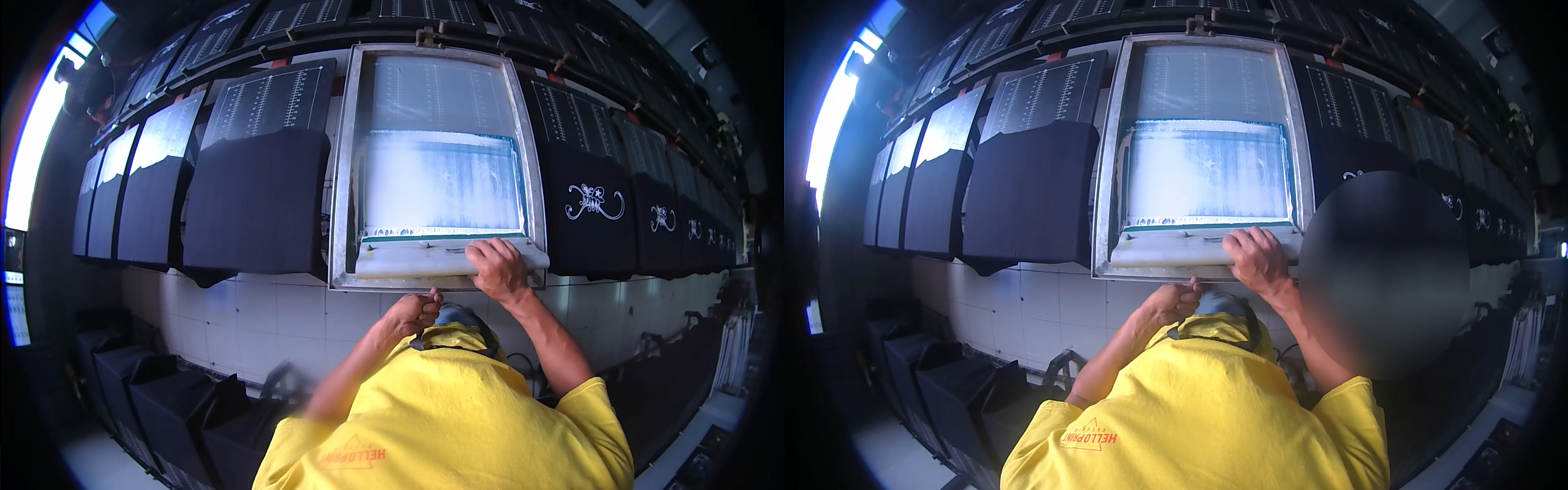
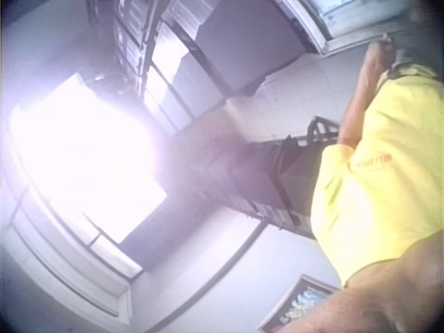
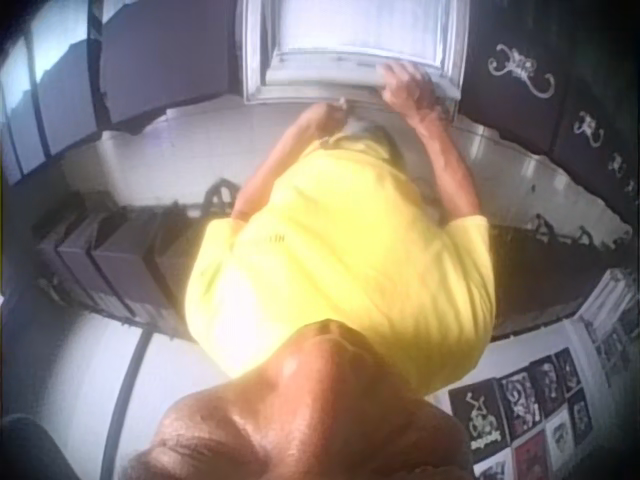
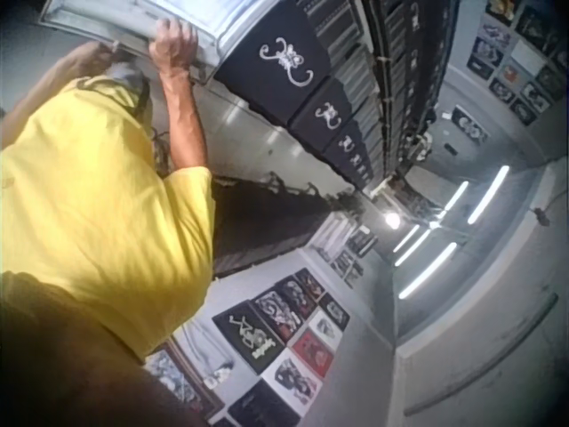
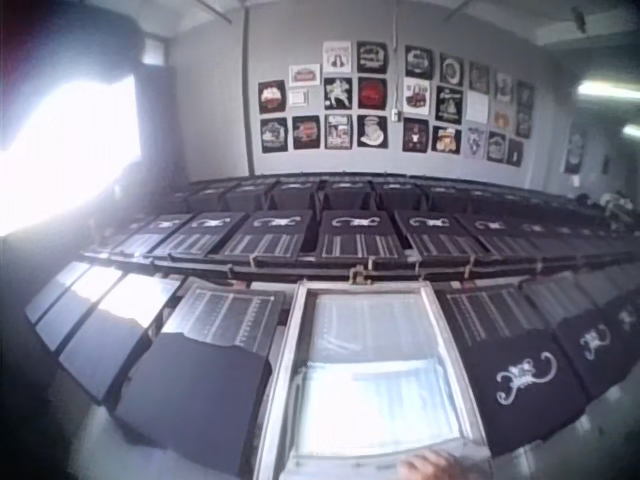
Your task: The person performs screen printing on a series of black shirts by lowering a mesh frame onto each garment and spreading white ink across the screen with a squeegee. They lift the frame after each pass and move to the next printing station in the row.
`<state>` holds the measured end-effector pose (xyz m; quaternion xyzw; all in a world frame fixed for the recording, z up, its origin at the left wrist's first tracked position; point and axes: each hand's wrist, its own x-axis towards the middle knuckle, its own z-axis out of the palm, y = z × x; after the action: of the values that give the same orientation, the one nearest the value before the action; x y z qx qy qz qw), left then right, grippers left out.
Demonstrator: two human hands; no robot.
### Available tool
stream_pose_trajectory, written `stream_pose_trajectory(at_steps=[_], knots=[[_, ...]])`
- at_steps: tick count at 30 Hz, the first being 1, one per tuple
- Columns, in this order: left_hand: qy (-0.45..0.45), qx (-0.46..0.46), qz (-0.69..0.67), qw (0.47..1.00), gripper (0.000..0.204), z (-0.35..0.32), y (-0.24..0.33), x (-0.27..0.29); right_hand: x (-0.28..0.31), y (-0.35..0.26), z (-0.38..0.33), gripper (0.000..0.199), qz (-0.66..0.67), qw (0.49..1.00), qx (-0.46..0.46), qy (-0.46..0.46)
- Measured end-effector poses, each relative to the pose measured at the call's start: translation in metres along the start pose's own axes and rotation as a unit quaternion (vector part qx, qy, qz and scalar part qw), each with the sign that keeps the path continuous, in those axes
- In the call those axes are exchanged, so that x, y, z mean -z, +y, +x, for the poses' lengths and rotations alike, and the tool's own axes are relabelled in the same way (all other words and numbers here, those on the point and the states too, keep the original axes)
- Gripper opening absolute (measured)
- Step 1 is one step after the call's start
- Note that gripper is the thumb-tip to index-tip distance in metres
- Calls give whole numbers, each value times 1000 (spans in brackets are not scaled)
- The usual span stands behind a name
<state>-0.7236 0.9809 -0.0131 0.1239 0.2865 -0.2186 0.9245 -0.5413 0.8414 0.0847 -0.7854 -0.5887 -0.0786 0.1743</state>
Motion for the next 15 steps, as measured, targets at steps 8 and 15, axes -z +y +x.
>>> stream_pose_trajectory(at_steps=[8, 15], knots=[[123, -158, 273, 941, 35, -37, -12, -43, -2, -3, -2, 29, -1, 1000, 1, -15], [324, -419, 807, 259, 56, -136, 57, -112, -9, 3, -5, 35, -29, 998, -19, -54]])
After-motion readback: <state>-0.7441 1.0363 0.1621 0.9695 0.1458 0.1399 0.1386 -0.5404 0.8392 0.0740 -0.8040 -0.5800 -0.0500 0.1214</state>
